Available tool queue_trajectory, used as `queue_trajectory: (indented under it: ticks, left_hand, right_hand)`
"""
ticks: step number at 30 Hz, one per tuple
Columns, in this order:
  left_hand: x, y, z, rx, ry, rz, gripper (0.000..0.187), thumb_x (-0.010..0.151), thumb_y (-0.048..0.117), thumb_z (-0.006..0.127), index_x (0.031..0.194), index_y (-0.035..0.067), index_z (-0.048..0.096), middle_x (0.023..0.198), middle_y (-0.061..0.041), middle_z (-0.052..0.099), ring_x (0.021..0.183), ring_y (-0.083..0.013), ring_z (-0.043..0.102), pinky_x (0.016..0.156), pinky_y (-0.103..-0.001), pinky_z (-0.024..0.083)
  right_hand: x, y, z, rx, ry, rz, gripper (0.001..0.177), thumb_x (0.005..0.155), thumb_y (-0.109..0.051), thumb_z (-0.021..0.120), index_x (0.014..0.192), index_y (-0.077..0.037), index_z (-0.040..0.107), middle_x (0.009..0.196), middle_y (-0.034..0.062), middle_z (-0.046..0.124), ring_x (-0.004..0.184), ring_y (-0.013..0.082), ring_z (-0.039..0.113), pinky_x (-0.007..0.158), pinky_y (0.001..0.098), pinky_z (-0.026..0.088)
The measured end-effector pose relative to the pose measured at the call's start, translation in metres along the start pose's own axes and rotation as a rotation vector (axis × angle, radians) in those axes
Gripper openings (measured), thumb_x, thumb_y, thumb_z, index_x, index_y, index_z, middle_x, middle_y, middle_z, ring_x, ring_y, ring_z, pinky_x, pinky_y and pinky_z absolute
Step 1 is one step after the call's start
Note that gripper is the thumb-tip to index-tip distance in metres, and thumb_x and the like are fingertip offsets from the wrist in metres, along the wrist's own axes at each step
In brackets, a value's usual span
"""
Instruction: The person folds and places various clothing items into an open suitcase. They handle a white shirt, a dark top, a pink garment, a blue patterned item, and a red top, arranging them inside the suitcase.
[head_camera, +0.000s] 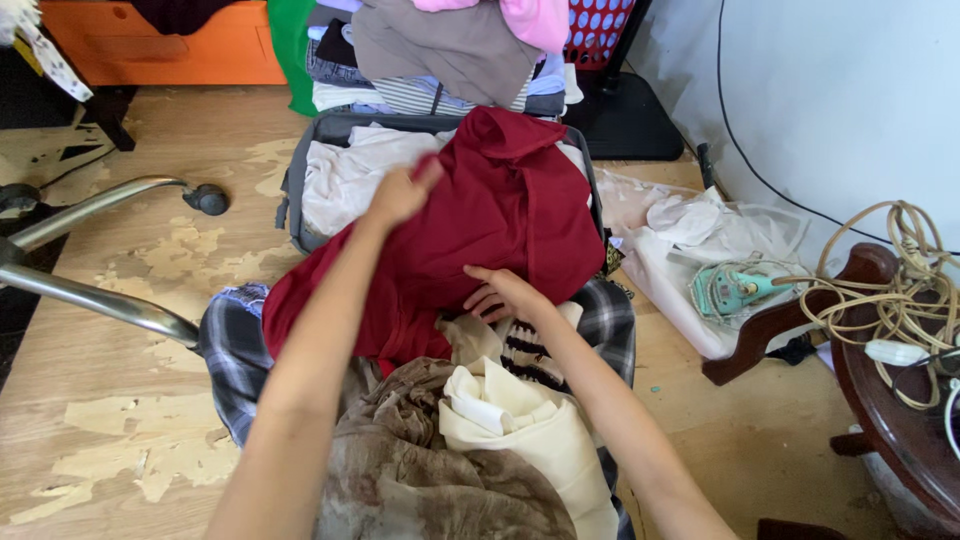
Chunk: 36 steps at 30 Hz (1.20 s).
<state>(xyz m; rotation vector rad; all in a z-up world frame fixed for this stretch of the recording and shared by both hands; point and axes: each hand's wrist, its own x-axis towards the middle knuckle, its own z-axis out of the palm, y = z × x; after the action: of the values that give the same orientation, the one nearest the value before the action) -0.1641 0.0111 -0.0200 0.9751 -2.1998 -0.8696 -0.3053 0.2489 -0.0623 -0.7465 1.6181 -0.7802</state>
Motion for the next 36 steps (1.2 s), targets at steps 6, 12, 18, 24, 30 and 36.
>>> queue_trajectory:
  ticks: [6,12,18,24,30,36]
  left_hand:
    - [0.084,-0.018,-0.095,-0.511,0.338,-0.186,0.092,0.096,0.078,0.042,0.121,-0.007,0.065,0.116,-0.019,0.071,0.111,-0.0249,0.065,0.097,-0.042,0.048]
    - [0.078,-0.051,-0.136,-0.905,0.403,-0.044,0.094,0.095,0.072,0.051,0.149,-0.003,0.039,0.149,-0.015,0.053,0.138,-0.0236,0.055,0.116,-0.041,0.046]
    - [0.048,-0.047,-0.129,-1.051,0.226,-0.103,0.084,0.094,0.069,0.046,0.143,0.001,0.053,0.141,-0.014,0.065,0.129,-0.0233,0.065,0.11,-0.04,0.052]
    - [0.025,-0.026,-0.131,-1.051,0.234,-0.094,0.054,0.096,0.048,0.064,0.125,0.002,0.066,0.125,-0.012,0.073,0.113,-0.022,0.07,0.1,-0.037,0.057]
    - [0.006,-0.01,-0.147,-1.108,0.279,-0.093,0.025,0.087,0.015,0.079,0.107,0.001,0.073,0.106,-0.015,0.077,0.093,-0.0238,0.077,0.085,-0.038,0.064]
    - [-0.003,-0.009,-0.156,-1.158,0.349,-0.139,0.032,0.082,0.017,0.083,0.108,0.001,0.074,0.104,-0.014,0.078,0.092,-0.0233,0.077,0.085,-0.039,0.065]
  right_hand:
    - [0.022,0.03,-0.032,-0.034,-0.168,0.173,0.074,0.093,-0.042,0.058,0.148,0.007,0.051,0.122,0.026,0.072,0.117,0.0382,0.069,0.091,0.0495,0.061]
    - [0.09,0.093,-0.021,0.797,0.008,0.333,0.072,0.09,-0.027,0.066,0.149,-0.002,0.033,0.137,0.0301,0.06,0.13,0.0432,0.06,0.113,0.0527,0.05]
    - [0.138,0.125,0.022,0.781,-0.044,0.069,0.056,0.078,-0.023,0.067,0.131,-0.01,0.054,0.124,0.0111,0.062,0.112,0.0321,0.058,0.096,0.0445,0.044]
    - [0.106,0.078,0.027,0.835,0.218,0.029,0.045,0.083,-0.03,0.064,0.125,-0.016,0.059,0.127,0.0097,0.064,0.108,0.0283,0.058,0.094,0.0445,0.043]
    - [-0.016,-0.069,-0.047,1.159,0.104,-0.488,0.048,0.093,-0.035,0.069,0.131,-0.008,0.059,0.129,0.011,0.071,0.122,0.0279,0.065,0.111,0.0474,0.048]
    - [-0.072,-0.161,-0.122,0.857,-0.053,-0.868,0.04,0.09,-0.035,0.067,0.118,-0.006,0.069,0.121,0.0144,0.072,0.113,0.0317,0.069,0.105,0.0515,0.054]
